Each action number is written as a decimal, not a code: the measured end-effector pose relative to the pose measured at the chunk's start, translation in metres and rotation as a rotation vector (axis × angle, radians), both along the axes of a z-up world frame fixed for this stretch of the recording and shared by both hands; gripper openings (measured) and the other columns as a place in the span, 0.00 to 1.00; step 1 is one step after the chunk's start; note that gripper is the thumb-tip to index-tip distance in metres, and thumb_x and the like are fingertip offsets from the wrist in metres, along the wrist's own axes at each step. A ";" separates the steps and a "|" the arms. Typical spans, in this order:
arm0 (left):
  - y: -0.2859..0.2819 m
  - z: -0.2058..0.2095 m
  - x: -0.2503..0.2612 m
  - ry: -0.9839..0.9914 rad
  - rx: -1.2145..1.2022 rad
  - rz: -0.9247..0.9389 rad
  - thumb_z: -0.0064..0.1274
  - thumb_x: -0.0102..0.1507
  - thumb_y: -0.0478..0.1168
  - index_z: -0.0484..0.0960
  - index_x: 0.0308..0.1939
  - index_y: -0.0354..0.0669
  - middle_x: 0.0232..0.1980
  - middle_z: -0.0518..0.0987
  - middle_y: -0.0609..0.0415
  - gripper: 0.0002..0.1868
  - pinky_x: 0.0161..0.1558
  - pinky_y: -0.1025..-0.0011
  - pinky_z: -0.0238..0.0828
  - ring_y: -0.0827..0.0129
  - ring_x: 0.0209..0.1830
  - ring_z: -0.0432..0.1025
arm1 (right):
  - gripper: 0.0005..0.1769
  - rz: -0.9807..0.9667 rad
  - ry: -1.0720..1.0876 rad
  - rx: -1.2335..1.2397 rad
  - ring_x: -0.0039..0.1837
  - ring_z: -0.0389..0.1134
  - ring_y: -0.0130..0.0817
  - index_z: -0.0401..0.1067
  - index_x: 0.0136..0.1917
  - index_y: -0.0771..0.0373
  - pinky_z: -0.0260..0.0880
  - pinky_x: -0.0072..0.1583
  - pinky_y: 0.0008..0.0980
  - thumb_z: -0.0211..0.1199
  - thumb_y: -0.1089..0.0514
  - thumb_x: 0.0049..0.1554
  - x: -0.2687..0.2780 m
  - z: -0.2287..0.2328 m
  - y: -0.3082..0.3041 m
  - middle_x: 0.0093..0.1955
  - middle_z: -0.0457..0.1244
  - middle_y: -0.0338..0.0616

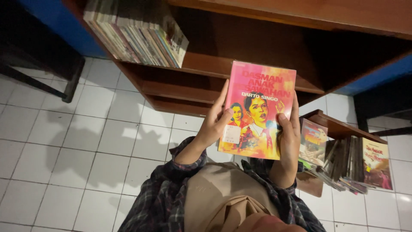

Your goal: Sorting and inspecting books by picking them up from a shelf or pile and placing them into a new arrangement.

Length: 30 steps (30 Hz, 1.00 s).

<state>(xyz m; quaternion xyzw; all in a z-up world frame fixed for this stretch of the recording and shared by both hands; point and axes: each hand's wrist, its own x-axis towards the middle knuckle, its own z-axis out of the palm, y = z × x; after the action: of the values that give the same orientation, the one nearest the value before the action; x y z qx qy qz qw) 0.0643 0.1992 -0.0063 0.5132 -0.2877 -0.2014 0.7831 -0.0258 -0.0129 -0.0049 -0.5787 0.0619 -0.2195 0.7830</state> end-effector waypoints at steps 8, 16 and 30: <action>0.041 -0.005 0.014 0.007 0.010 0.010 0.38 0.72 0.46 0.36 0.81 0.59 0.63 0.75 0.41 0.38 0.51 0.70 0.78 0.67 0.52 0.76 | 0.38 0.007 0.019 0.060 0.60 0.70 0.44 0.43 0.84 0.51 0.79 0.50 0.43 0.50 0.57 0.64 0.019 0.009 0.045 0.70 0.60 0.57; 0.074 -0.003 0.022 0.013 0.015 0.080 0.37 0.72 0.45 0.36 0.81 0.58 0.60 0.77 0.40 0.37 0.49 0.72 0.79 0.67 0.49 0.77 | 0.37 0.050 0.002 0.077 0.64 0.68 0.48 0.45 0.83 0.54 0.78 0.54 0.46 0.50 0.58 0.63 0.045 -0.007 0.064 0.74 0.57 0.58; 0.091 0.004 0.045 -0.043 0.191 0.404 0.35 0.73 0.41 0.40 0.81 0.58 0.58 0.76 0.31 0.34 0.51 0.65 0.77 0.56 0.51 0.76 | 0.34 0.237 -0.044 0.027 0.64 0.67 0.42 0.52 0.80 0.64 0.76 0.58 0.36 0.49 0.67 0.61 0.128 -0.022 0.074 0.73 0.58 0.58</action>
<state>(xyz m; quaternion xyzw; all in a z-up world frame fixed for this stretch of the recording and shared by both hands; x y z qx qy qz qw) 0.1089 0.2905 -0.0023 0.6365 -0.1753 -0.0559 0.7490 0.1025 0.0616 -0.0267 -0.5666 -0.0211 -0.1371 0.8123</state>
